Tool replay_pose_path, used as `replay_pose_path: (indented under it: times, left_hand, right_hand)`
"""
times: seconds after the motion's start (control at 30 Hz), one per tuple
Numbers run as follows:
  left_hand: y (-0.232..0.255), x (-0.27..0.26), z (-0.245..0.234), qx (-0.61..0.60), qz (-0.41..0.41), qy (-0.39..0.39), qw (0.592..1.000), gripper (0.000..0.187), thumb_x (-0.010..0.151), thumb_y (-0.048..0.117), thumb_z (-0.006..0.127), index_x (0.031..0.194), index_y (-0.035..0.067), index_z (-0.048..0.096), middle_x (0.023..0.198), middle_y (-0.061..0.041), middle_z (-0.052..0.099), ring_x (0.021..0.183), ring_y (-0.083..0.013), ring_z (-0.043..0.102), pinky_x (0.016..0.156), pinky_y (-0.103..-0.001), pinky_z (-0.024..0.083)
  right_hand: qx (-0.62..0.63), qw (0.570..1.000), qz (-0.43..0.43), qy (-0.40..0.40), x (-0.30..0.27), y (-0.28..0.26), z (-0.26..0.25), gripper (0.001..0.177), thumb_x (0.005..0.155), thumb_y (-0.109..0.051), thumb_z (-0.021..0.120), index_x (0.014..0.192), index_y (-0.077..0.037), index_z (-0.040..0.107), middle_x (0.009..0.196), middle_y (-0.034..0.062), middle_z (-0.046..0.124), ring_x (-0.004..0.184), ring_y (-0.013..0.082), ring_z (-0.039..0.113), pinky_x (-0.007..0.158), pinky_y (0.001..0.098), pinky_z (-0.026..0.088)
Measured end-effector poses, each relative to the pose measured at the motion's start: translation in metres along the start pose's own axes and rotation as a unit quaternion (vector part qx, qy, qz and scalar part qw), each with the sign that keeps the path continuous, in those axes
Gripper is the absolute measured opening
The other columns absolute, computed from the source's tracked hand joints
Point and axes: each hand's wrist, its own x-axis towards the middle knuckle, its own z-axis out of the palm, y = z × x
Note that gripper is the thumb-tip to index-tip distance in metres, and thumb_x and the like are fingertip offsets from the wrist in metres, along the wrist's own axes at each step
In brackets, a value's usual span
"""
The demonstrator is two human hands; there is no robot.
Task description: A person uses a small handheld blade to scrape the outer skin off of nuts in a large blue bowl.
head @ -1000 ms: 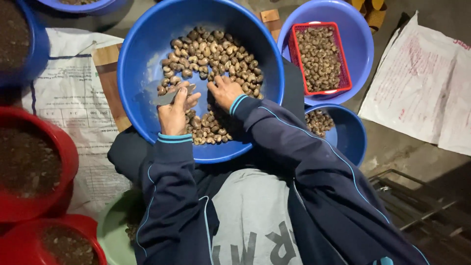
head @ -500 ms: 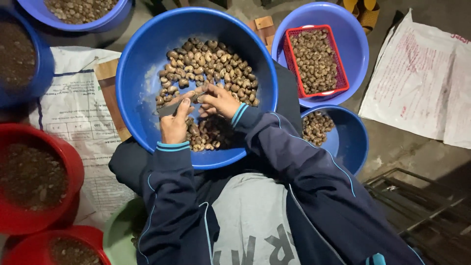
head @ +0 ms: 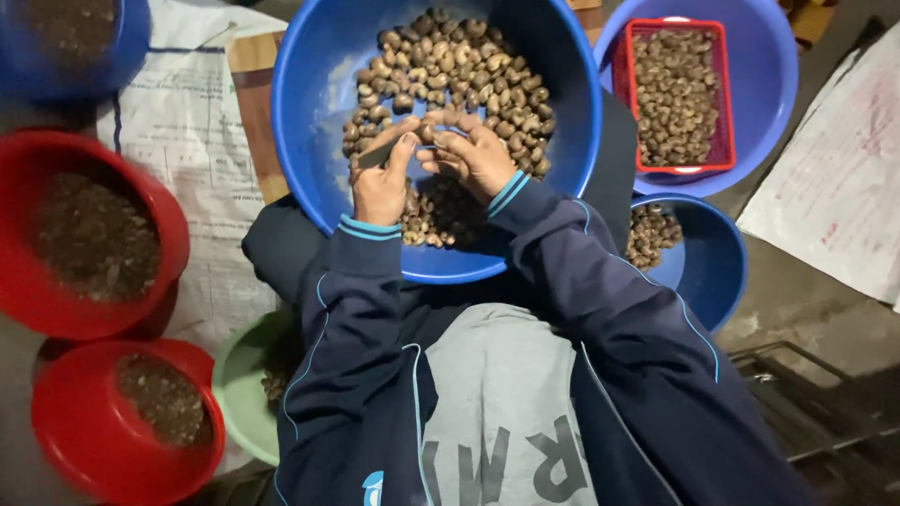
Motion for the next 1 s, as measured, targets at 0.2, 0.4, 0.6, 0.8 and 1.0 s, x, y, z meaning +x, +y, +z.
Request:
replay_pose_path:
  times: [0.2,0.4,0.6,0.8,1.0]
  left_hand:
    - [0.004,0.001,0.006,-0.049,0.016,-0.002,0.999,0.019,0.107,0.018,0.066,0.119,0.007,0.077,0.126,-0.023,0.071,0.126,-0.0404,0.062,0.103,-0.055,0.053]
    - [0.006,0.003,0.004,-0.046,0.025,0.014,0.999,0.022,0.110,0.020,0.062,0.124,0.008,0.075,0.118,-0.020,0.075,0.118,-0.0384,0.068,0.099,-0.052,0.057]
    - [0.008,0.005,0.005,-0.069,0.041,-0.009,0.997,0.020,0.109,0.020,0.064,0.122,0.010,0.076,0.126,-0.017,0.071,0.125,-0.0381,0.063,0.100,-0.054,0.056]
    - [0.009,0.008,0.001,-0.076,0.055,-0.013,0.996,0.022,0.110,0.022,0.061,0.121,0.008,0.075,0.116,-0.015,0.075,0.122,-0.0356,0.066,0.104,-0.053,0.053]
    - [0.000,0.004,0.000,-0.088,0.038,-0.013,0.995,0.023,0.111,0.020,0.059,0.123,0.007,0.073,0.114,-0.015,0.076,0.120,-0.0338,0.068,0.104,-0.052,0.053]
  right_hand:
    - [-0.014,0.999,-0.028,-0.010,0.000,0.001,-0.003,0.045,0.095,-0.011,0.070,0.137,-0.003,0.056,0.112,0.0193,0.072,0.091,0.0304,0.079,0.081,0.0412,0.070]
    - [-0.058,0.997,-0.041,-0.019,-0.009,-0.009,0.010,0.038,0.100,-0.015,0.067,0.135,-0.005,0.058,0.108,0.0114,0.071,0.092,0.0254,0.079,0.081,0.0371,0.070]
    - [-0.152,0.976,-0.146,-0.057,-0.005,-0.004,0.001,0.037,0.105,-0.006,0.065,0.140,0.001,0.054,0.110,0.0176,0.070,0.100,0.0269,0.074,0.084,0.0401,0.067]
    - [-0.194,0.961,-0.173,-0.090,-0.012,-0.010,0.005,0.038,0.106,-0.004,0.063,0.143,0.004,0.053,0.112,0.0183,0.069,0.101,0.0231,0.071,0.085,0.0406,0.065]
    - [-0.239,0.945,-0.198,-0.102,-0.015,-0.015,0.009,0.036,0.108,-0.004,0.061,0.142,0.004,0.052,0.112,0.0268,0.068,0.104,0.0311,0.070,0.082,0.0467,0.065]
